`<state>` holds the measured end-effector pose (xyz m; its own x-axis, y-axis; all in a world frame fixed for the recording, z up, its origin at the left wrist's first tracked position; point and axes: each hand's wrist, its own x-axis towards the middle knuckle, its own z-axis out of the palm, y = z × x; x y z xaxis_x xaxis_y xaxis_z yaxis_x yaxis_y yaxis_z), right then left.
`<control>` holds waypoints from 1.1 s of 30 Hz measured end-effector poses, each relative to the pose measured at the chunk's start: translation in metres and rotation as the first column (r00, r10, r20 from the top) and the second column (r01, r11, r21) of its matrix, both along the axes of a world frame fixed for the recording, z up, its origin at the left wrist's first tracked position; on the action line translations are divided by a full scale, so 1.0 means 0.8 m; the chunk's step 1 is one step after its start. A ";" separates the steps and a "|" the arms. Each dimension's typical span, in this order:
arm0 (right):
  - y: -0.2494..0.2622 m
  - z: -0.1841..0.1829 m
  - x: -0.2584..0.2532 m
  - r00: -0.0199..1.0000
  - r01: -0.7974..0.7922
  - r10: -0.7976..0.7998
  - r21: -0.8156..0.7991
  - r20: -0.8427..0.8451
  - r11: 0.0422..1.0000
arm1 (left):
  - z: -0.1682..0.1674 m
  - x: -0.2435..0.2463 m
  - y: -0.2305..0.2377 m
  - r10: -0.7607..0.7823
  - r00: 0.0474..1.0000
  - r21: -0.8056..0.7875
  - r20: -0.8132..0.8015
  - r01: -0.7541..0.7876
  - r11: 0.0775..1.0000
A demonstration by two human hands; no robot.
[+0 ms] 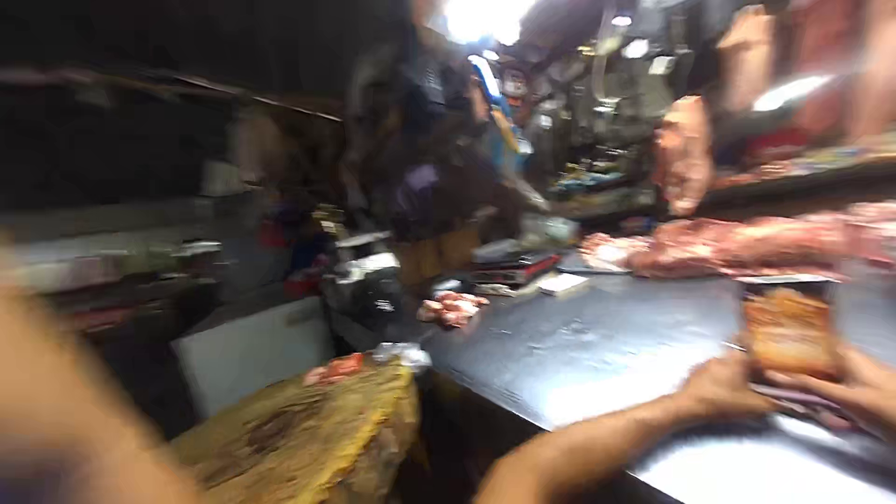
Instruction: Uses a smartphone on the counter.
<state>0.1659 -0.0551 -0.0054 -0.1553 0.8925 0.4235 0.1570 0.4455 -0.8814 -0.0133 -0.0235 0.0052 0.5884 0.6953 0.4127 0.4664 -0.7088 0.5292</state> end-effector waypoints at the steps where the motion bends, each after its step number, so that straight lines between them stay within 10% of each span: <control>1: -0.002 0.000 0.000 1.000 0.008 -0.008 -0.008 -0.029 1.000 | -0.003 -0.002 0.004 -0.061 0.997 -0.024 0.054 0.063 0.998; 33: -0.009 0.001 0.006 0.995 0.078 -0.085 -0.141 -0.044 0.987 | -0.016 0.002 0.028 0.006 1.000 -0.203 0.028 0.000 0.979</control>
<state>0.1707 -0.0623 -0.0048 -0.0618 0.9521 0.2994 0.1418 0.3053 -0.9416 -0.0120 -0.0013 -0.0076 0.5764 0.7681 0.2790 0.4509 -0.5837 0.6753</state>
